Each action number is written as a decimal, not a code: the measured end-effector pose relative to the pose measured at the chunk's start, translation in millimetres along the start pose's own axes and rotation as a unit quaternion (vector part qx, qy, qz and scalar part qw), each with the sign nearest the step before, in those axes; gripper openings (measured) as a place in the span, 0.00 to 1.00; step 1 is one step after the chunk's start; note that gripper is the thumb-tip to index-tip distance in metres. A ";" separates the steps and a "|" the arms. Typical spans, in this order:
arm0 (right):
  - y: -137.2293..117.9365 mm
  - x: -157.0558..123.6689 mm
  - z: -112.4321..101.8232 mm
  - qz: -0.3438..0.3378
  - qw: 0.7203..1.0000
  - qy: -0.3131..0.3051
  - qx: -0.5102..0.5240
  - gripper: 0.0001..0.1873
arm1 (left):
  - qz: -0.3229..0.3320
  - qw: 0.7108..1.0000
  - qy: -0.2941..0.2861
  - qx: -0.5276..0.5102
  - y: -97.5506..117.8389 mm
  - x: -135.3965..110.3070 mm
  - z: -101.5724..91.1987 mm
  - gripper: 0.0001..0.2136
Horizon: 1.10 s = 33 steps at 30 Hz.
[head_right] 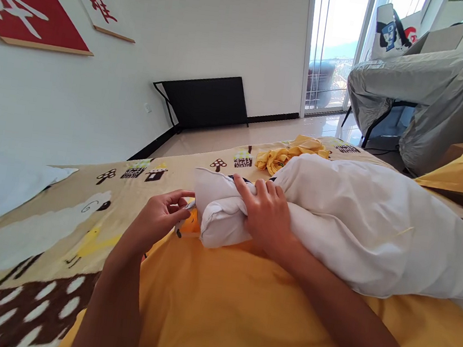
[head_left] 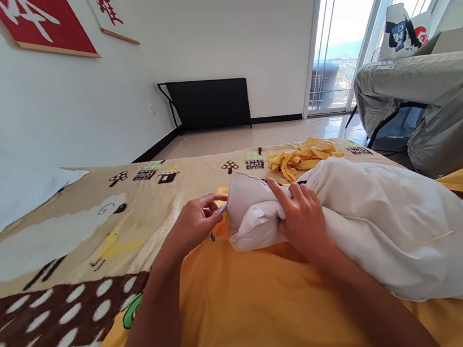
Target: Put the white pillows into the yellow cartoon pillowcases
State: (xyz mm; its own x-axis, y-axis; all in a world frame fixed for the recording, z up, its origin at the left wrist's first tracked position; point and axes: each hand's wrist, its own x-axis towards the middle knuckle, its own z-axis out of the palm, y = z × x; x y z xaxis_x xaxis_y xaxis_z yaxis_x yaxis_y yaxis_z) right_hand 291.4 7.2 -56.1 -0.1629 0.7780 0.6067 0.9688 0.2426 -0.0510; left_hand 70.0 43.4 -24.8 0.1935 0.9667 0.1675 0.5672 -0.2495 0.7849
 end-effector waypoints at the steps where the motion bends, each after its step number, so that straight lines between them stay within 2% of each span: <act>1: -1.2 -0.6 2.8 -0.001 1.000 0.005 -0.006 0.35 | -0.002 1.000 0.008 0.009 -0.3 0.5 0.6 0.22; 6: -14.8 -6.2 12.1 -0.053 0.998 -0.034 -0.019 0.31 | -0.018 0.997 0.062 0.041 -7.8 6.0 4.9 0.17; 10: -22.8 -11.6 5.4 -0.111 0.991 -0.079 0.005 0.29 | -0.031 0.990 0.116 0.070 -8.5 5.8 6.4 0.14; 14: -22.2 -13.3 -2.6 -0.135 0.985 -0.103 0.021 0.30 | 0.000 0.975 0.180 0.126 -2.6 2.1 9.8 0.11; 20: -18.5 -12.9 -6.8 -0.169 0.978 -0.123 0.027 0.20 | 0.066 0.947 0.246 0.198 0.9 0.5 17.8 0.10; 27: -20.8 -11.2 -1.6 -0.168 0.976 -0.134 0.037 0.19 | 0.109 0.951 0.232 0.174 19.4 -14.6 27.5 0.07; 30: -15.6 -3.4 7.2 -0.128 0.983 -0.123 0.056 0.18 | 0.151 0.940 0.185 0.242 27.3 -21.1 39.6 0.08; 33: -6.9 5.0 14.4 -0.105 0.985 -0.119 0.066 0.18 | 0.151 0.910 0.143 0.359 31.1 -22.0 50.3 0.12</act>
State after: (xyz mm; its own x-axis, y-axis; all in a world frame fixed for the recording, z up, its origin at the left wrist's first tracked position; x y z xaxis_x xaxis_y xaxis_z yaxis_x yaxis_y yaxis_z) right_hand 281.2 17.8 -64.1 -0.4121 0.8124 0.4125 0.8784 0.4744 -0.0568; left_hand 123.7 11.5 -34.1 0.2697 0.7979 0.5390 0.9195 -0.3797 0.1020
